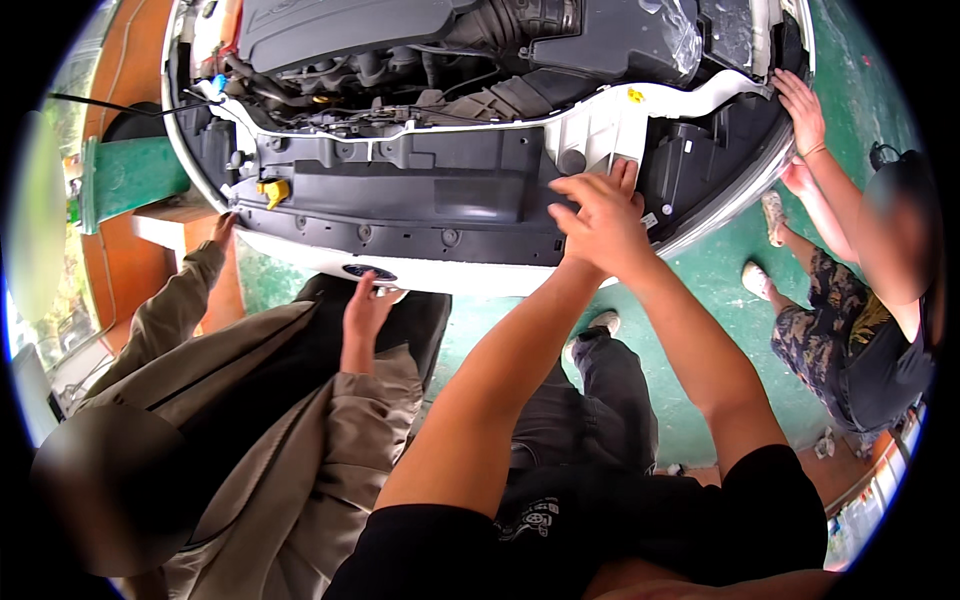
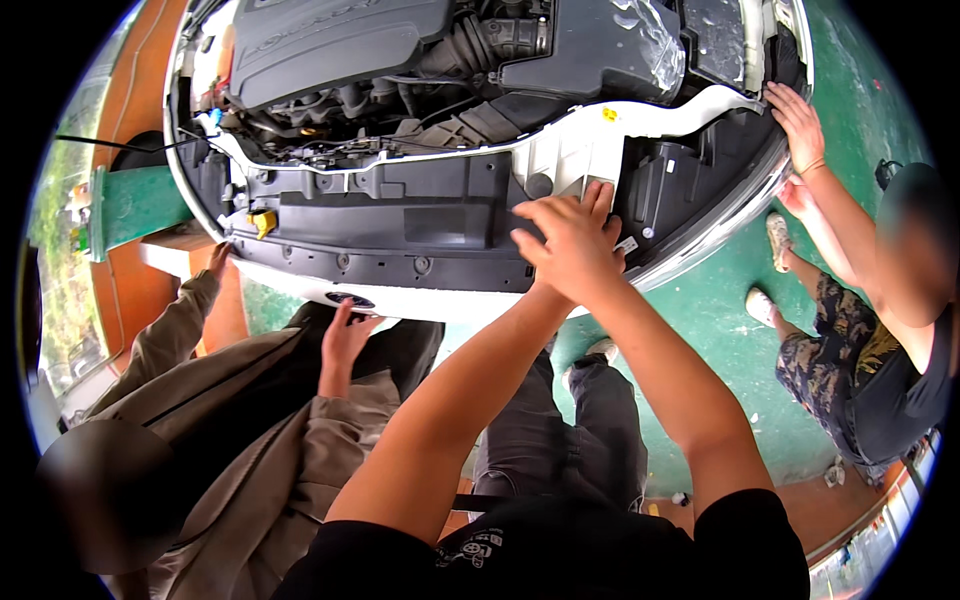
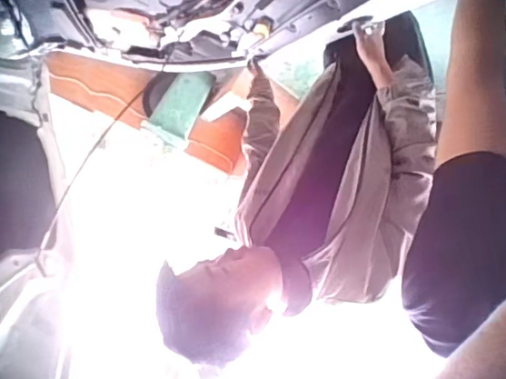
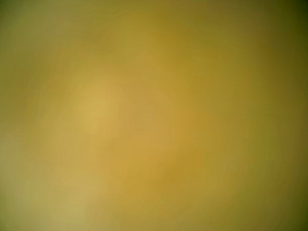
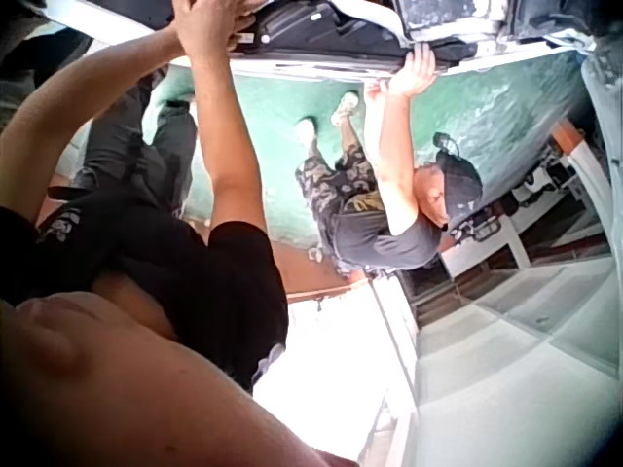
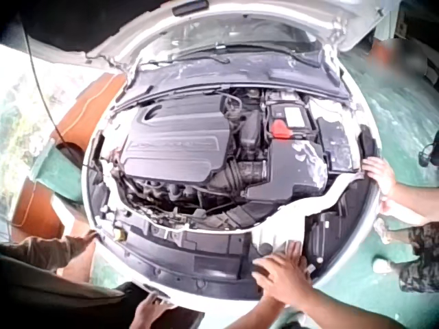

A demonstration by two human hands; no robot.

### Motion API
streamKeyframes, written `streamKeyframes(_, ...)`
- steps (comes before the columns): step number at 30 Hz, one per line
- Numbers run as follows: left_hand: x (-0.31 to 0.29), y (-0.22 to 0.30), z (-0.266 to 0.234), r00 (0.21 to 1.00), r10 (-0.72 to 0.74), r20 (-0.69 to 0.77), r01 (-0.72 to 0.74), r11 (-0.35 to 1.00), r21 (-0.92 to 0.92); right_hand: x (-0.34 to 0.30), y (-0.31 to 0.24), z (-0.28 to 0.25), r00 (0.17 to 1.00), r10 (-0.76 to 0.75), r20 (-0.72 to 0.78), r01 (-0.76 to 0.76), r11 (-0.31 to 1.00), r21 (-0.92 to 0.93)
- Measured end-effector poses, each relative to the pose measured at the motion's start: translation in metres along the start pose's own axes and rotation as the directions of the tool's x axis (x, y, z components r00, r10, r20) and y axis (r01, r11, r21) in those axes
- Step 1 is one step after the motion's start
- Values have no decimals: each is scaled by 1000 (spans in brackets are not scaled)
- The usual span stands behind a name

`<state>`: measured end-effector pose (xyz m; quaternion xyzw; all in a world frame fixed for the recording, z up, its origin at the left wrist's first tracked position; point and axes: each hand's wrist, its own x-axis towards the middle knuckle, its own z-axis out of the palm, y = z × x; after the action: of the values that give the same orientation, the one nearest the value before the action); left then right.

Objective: The person aligns and secures a white front bumper onto a car with the hood open, assisted by two others. They press along the edges, adjust the fit, and use a tool to tighten fasteners under the hood while coordinating with coworkers to hold the bumper in place.

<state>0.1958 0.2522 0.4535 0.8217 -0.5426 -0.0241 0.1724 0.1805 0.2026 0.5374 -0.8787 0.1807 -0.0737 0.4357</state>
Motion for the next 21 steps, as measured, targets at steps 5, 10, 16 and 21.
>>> streamKeyframes(5,9,1,-15,997,-60,-38,49,967,-249,6,-16,20,988,-133,77,151,935,-321)
streamKeyframes(10,15,3,-9,995,-61,-82,34,953,-303,24,-12,22,976,83,200,-63,992,-108)
streamKeyframes(16,2,-8,8,986,-70,-148,16,941,-339,31,-3,30,952,37,305,-11,996,-87)
streamKeyframes(21,-26,-14,-29,986,-157,-51,81,729,-679,49,-14,16,848,39,528,-119,986,118)
